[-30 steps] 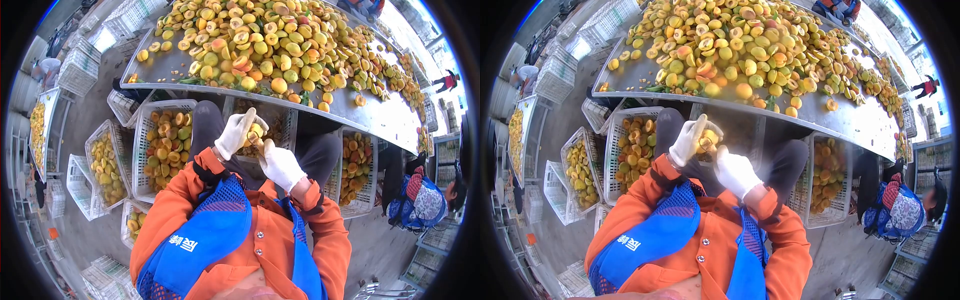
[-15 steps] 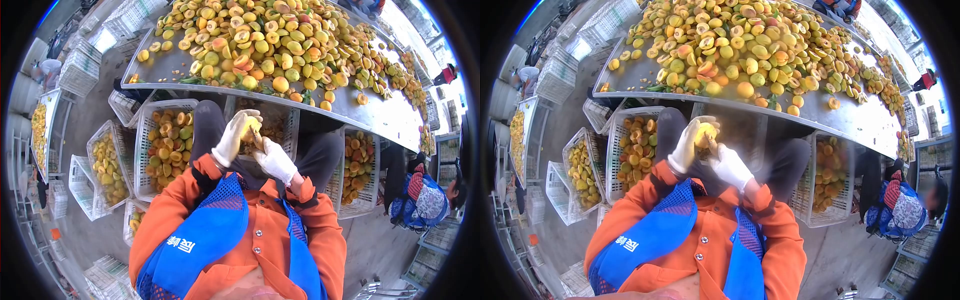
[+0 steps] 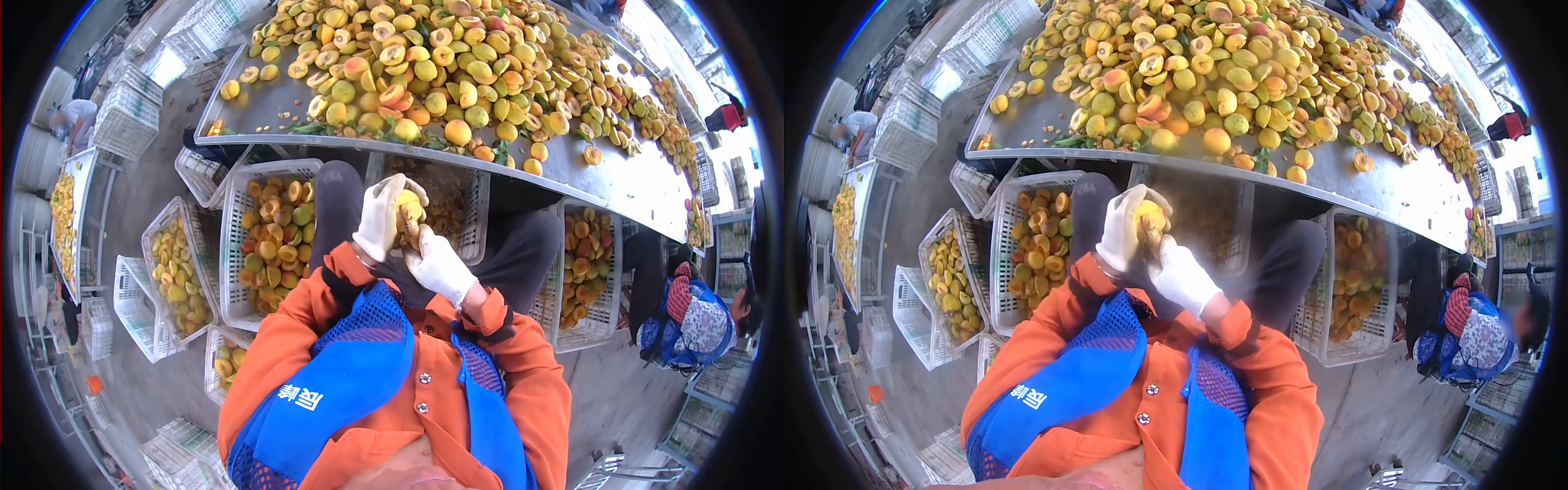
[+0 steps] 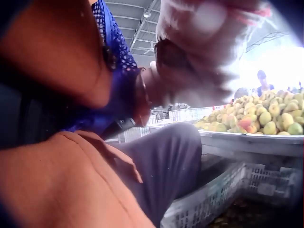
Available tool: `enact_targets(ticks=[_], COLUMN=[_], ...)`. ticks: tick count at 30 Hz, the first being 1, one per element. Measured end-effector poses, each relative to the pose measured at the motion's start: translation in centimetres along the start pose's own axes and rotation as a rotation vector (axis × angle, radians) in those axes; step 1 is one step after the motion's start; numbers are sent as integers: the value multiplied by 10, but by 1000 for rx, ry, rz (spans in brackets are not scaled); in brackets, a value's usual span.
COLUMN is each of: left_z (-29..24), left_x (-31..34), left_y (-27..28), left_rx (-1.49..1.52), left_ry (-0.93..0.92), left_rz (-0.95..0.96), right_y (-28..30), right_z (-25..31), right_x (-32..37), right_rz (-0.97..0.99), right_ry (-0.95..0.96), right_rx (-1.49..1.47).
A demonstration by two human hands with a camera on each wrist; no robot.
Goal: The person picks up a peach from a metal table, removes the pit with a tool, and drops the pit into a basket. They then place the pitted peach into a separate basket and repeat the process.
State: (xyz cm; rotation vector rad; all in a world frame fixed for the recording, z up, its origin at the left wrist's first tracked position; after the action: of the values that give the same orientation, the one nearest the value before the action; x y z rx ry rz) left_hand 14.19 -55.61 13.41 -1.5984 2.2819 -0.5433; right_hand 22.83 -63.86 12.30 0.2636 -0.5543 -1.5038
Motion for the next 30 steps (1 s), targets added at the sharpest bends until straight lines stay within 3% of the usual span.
enact_targets(ticks=[1,3,4,5,6,8,11,13,15,18,19,22,25,30], left_z=[0,-1,0,2,2,0,0,5,8,7,6,17,32,36], left_x=[-1,-2,-2,-1,-3,-4,-6,-11,-11,-14,-15,-16,-18,-23], left_y=[-3,2,4,6,4,1,-8,-11,-11,-11,-11,-7,3,23], left_rx=[0,-33,-49,-44,-17,38,202,228,155,-11,-76,-38,52,-60], left_ry=[83,5,-34,-239,-264,-312,-120,-12,16,-24,-51,33,179,104], left_rz=[87,23,-9,-44,-29,0,108,244,213,222,233,144,21,1], right_y=[-1,-3,-6,-11,-17,-11,-5,3,3,15,14,15,23,28], right_z=[0,0,1,6,13,18,18,18,7,3,-3,-1,-8,-33], right_x=[-2,-5,-5,1,8,10,8,9,7,-3,-4,-2,-3,3], right_rz=[9,26,167,311,455,479,446,509,520,-45,-13,-157,-112,-99], right_ry=[20,62,-137,-340,-543,-505,-493,-536,-555,16,-47,14,-68,-19], right_rx=[-32,-95,-319,-540,-758,-783,-784,-697,-613,226,202,409,631,780])
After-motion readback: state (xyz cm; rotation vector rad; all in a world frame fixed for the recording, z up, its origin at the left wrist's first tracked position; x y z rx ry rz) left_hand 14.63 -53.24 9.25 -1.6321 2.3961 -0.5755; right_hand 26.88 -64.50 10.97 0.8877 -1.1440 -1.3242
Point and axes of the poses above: each hand's wrist, its own x-axis away from the middle knuckle, its own y-axis out of the back of the hand, z = x × y, the point moved 7 cm from there along -x, towards the middle knuckle, and after that the axes turned 12 degrees about -y, right-handed, at the moved point
